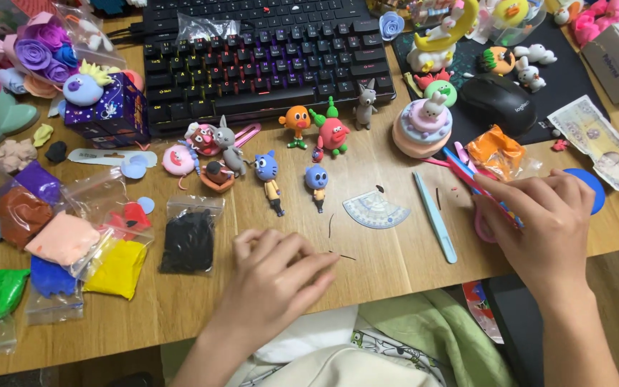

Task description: Assembling and detailing small clay figures using various crafting tools

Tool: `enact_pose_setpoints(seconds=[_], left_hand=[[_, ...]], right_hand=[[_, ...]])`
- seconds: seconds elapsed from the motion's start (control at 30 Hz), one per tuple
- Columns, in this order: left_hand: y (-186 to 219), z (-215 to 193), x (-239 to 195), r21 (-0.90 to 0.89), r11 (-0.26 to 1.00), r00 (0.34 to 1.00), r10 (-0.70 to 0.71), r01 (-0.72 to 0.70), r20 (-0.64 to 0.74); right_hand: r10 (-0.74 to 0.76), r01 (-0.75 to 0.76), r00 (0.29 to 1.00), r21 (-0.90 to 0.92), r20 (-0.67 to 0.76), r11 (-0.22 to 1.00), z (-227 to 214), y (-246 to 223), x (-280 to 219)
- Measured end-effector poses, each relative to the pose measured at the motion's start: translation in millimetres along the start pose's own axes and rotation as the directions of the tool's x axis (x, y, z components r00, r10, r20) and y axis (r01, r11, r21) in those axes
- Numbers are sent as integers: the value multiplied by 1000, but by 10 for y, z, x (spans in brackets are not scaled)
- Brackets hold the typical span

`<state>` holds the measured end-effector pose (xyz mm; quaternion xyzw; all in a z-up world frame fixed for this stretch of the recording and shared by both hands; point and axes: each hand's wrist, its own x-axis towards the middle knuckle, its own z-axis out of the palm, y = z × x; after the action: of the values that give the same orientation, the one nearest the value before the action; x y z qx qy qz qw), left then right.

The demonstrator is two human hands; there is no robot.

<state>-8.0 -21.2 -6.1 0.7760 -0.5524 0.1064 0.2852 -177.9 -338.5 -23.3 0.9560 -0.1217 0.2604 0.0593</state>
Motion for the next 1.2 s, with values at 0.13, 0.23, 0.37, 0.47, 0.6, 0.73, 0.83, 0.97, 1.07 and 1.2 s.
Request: enact_pose_setpoints(seconds=[0.13, 0.23, 0.37, 0.47, 0.6, 0.73, 0.83, 0.97, 1.07, 1.2], left_hand=[[34, 98, 74, 9, 998, 993, -66, 65, 96], [8, 124, 99, 23, 996, 993, -83, 82, 88], [13, 138, 122, 27, 994, 991, -105, 103, 80], [19, 147, 113, 34, 996, 993, -82, 79, 87], [56, 172, 79, 102, 993, 993, -73, 64, 92], [132, 150, 33, 110, 982, 985, -161, 153, 64], [256, 133, 21, 88, 959, 962, -271, 269, 17], [359, 194, 60, 115, 957, 964, -263, 266, -40], [401, 238, 96, 65, 953, 956, -293, 295, -35], [407, 335, 124, 75, 957, 958, -276, 282, -75]], right_hand=[[65, -65, 998, -42, -1, 997, -13, -68, 32], [94, -92, 995, 77, -27, 993, -133, -277, 158], [49, -32, 996, 237, -68, 971, -213, -642, 297], [8, 21, 997, 366, -77, 930, -269, -874, 403], [-32, 58, 997, 468, -64, 882, -242, -1006, 460], [-42, 56, 998, 503, -38, 862, -213, -1062, 453], [-109, 93, 994, 485, 5, 870, -206, -1037, 481], [-214, 165, 973, 391, 85, 905, -190, -959, 615], [-286, 202, 941, 379, 181, 903, -160, -875, 707], [-324, 201, 906, 395, 273, 896, -138, -795, 799]])
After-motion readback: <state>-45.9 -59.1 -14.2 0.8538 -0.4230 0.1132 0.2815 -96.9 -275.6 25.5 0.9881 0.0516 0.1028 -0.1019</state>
